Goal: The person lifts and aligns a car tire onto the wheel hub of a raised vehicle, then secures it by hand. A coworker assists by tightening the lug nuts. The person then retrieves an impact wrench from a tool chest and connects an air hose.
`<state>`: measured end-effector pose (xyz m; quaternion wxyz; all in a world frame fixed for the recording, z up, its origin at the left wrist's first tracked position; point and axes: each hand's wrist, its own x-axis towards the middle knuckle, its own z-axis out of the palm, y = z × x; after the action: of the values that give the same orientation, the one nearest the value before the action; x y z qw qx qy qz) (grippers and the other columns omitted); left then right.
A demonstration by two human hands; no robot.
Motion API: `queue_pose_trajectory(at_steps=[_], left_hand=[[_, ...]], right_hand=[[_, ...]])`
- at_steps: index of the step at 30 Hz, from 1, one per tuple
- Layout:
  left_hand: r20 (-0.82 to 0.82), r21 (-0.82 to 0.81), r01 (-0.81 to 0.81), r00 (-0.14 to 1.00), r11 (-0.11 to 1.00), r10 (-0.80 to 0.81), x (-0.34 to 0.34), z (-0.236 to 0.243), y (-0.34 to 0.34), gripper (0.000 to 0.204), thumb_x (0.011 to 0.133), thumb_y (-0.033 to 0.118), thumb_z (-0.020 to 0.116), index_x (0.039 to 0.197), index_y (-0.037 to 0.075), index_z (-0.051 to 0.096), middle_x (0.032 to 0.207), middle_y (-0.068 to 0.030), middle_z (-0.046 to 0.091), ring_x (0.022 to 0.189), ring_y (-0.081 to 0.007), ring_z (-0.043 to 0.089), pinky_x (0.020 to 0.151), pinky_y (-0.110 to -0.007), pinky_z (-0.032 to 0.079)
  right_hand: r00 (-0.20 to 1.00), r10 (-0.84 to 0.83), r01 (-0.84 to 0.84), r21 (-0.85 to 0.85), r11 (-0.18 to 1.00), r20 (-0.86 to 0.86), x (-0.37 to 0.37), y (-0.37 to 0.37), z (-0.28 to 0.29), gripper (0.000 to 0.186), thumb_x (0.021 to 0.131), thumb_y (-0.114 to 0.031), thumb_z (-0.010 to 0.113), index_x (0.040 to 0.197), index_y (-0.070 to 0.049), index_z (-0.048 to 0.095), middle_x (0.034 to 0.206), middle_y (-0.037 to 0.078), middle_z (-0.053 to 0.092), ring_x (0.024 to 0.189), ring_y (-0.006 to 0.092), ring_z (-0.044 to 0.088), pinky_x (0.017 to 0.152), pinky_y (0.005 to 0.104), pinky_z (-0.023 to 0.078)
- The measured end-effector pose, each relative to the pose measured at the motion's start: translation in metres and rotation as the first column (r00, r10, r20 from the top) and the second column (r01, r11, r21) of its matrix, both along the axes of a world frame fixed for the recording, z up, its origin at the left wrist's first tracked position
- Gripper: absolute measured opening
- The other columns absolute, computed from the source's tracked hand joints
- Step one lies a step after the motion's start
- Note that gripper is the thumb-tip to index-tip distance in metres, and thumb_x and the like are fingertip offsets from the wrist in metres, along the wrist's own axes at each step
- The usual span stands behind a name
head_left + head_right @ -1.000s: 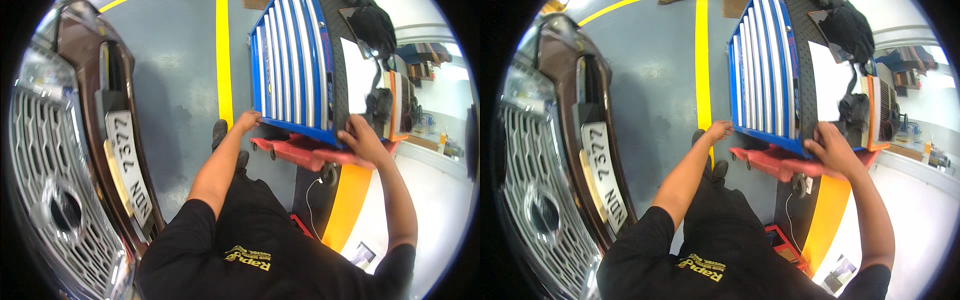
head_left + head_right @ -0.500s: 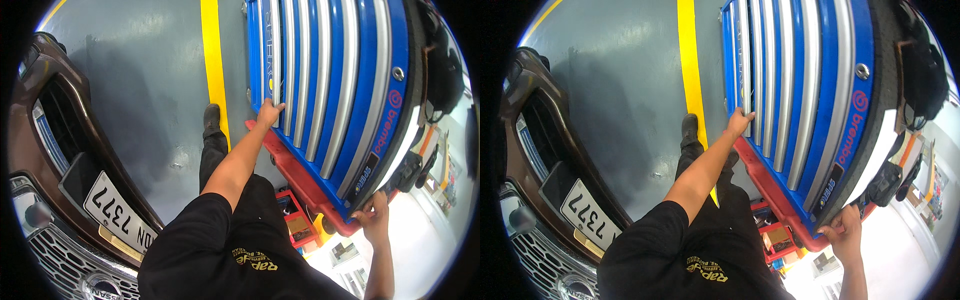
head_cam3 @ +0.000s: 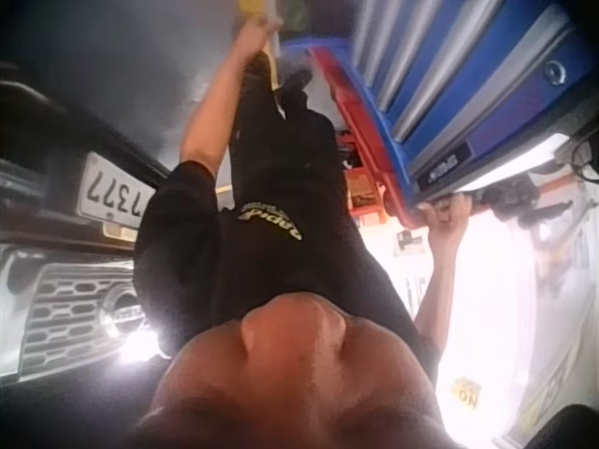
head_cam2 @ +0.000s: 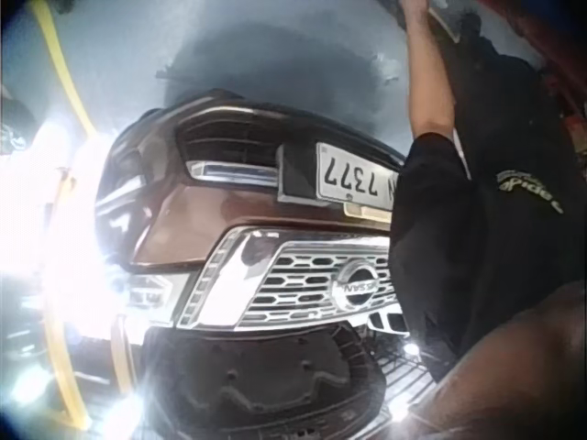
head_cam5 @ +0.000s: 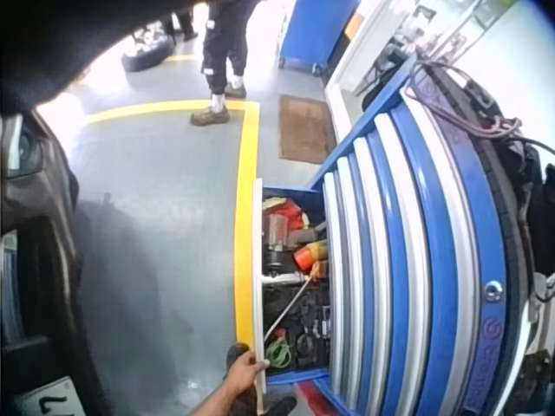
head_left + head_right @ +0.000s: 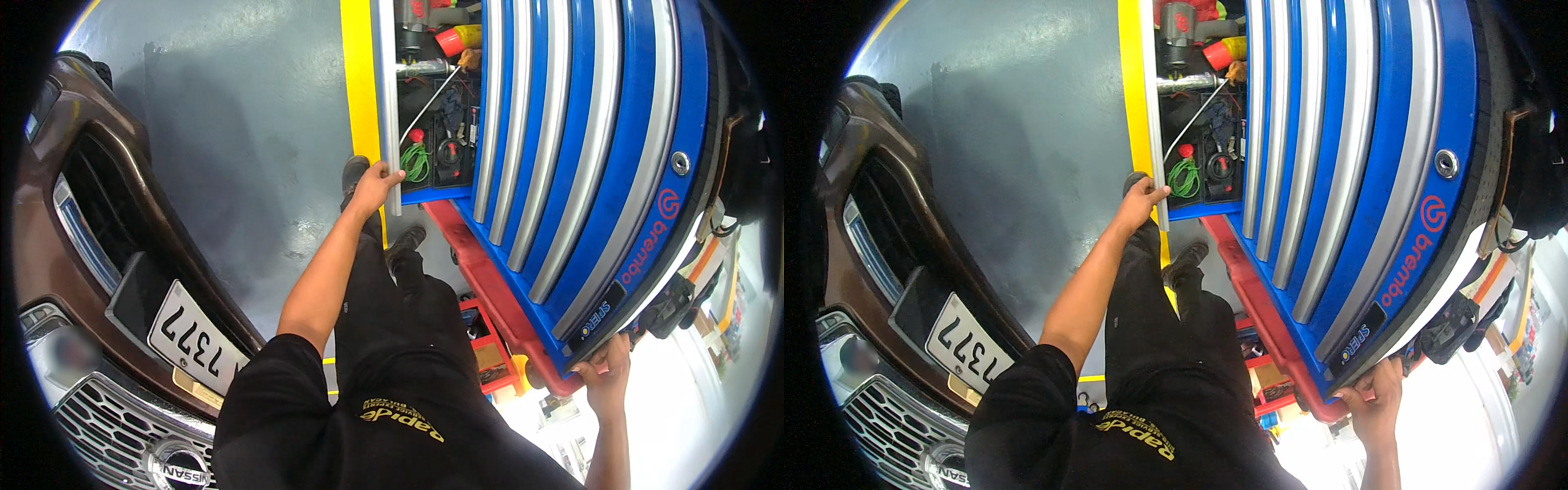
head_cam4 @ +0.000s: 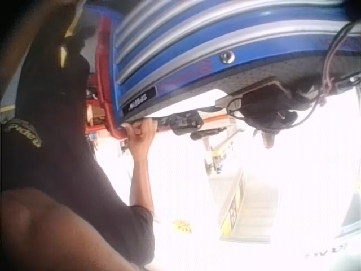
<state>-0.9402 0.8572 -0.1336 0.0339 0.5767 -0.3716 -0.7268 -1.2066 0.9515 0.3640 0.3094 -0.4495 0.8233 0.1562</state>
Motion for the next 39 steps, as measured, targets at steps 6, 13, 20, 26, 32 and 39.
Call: queue_pose_trajectory(at_steps=[6,13,20,26,32,39], left_hand=[[0.084,-0.061,-0.219,0.971,0.974,0.224,0.025,0.015,0.005,0.045,0.085,0.033,0.072,0.108,-0.004,0.062,0.089,-0.0138,0.069,0.085,-0.0218,0.065,0.078,-0.034,0.049],[0.108,-0.028,-0.168,0.980,0.985,0.170,0.075,0.028,-0.013,0.048,0.086,0.033,0.074,0.110,-0.005,0.058,0.087,-0.0089,0.066,0.080,-0.0156,0.060,0.074,-0.030,0.047],[0.208,-0.084,-0.121,0.968,0.989,0.136,0.114,0.016,-0.007,0.035,0.089,0.033,0.070,0.102,0.001,0.061,0.078,-0.0004,0.058,0.068,-0.0104,0.049,0.062,-0.028,0.040],[0.275,-0.192,-0.018,0.959,0.981,0.071,0.132,0.028,-0.015,0.035,0.089,0.032,0.070,0.106,0.002,0.065,0.079,-0.0025,0.061,0.068,-0.0122,0.052,0.065,-0.029,0.044],[0.256,-0.202,0.004,0.966,0.979,0.048,0.098,0.035,-0.010,0.038,0.091,0.033,0.067,0.109,0.000,0.063,0.083,-0.0068,0.064,0.075,-0.0167,0.057,0.072,-0.033,0.046],[0.085,-0.251,0.054,0.996,0.966,-0.034,0.008,0.036,0.014,0.065,0.094,0.039,0.063,0.138,-0.005,0.043,0.131,-0.0243,0.054,0.115,-0.0290,0.058,0.099,-0.041,0.045]], right_hand=[[0.999,-0.052,0.052,-0.004,0.999,-0.007,0.004,-0.005,-0.001,0.047,0.057,-0.026,0.086,0.067,-0.006,0.045,0.072,0.006,0.045,0.076,0.0286,0.041,0.067,0.0372,0.034],[1.000,-0.018,0.018,-0.002,1.000,-0.011,0.004,-0.001,-0.002,0.047,0.057,-0.025,0.086,0.067,-0.006,0.045,0.072,0.006,0.045,0.076,0.0287,0.042,0.067,0.0379,0.034],[1.000,-0.017,0.017,-0.042,0.999,0.006,0.001,0.000,-0.005,0.047,0.054,-0.019,0.087,0.066,-0.006,0.044,0.071,0.006,0.045,0.076,0.0283,0.042,0.067,0.0374,0.034],[1.000,-0.016,0.016,-0.059,0.998,0.004,0.000,0.002,-0.003,0.046,0.053,-0.015,0.087,0.066,-0.006,0.044,0.070,0.006,0.045,0.076,0.0278,0.042,0.067,0.0371,0.034],[1.000,0.005,-0.003,-0.073,0.997,0.019,0.004,0.002,-0.003,0.045,0.055,-0.017,0.086,0.067,-0.006,0.044,0.071,0.005,0.045,0.075,0.0272,0.040,0.067,0.0365,0.034],[0.999,0.033,-0.031,-0.069,0.997,0.015,-0.001,0.008,-0.001,0.048,0.058,-0.027,0.086,0.067,-0.006,0.045,0.071,0.005,0.044,0.074,0.0260,0.039,0.066,0.0357,0.033]])
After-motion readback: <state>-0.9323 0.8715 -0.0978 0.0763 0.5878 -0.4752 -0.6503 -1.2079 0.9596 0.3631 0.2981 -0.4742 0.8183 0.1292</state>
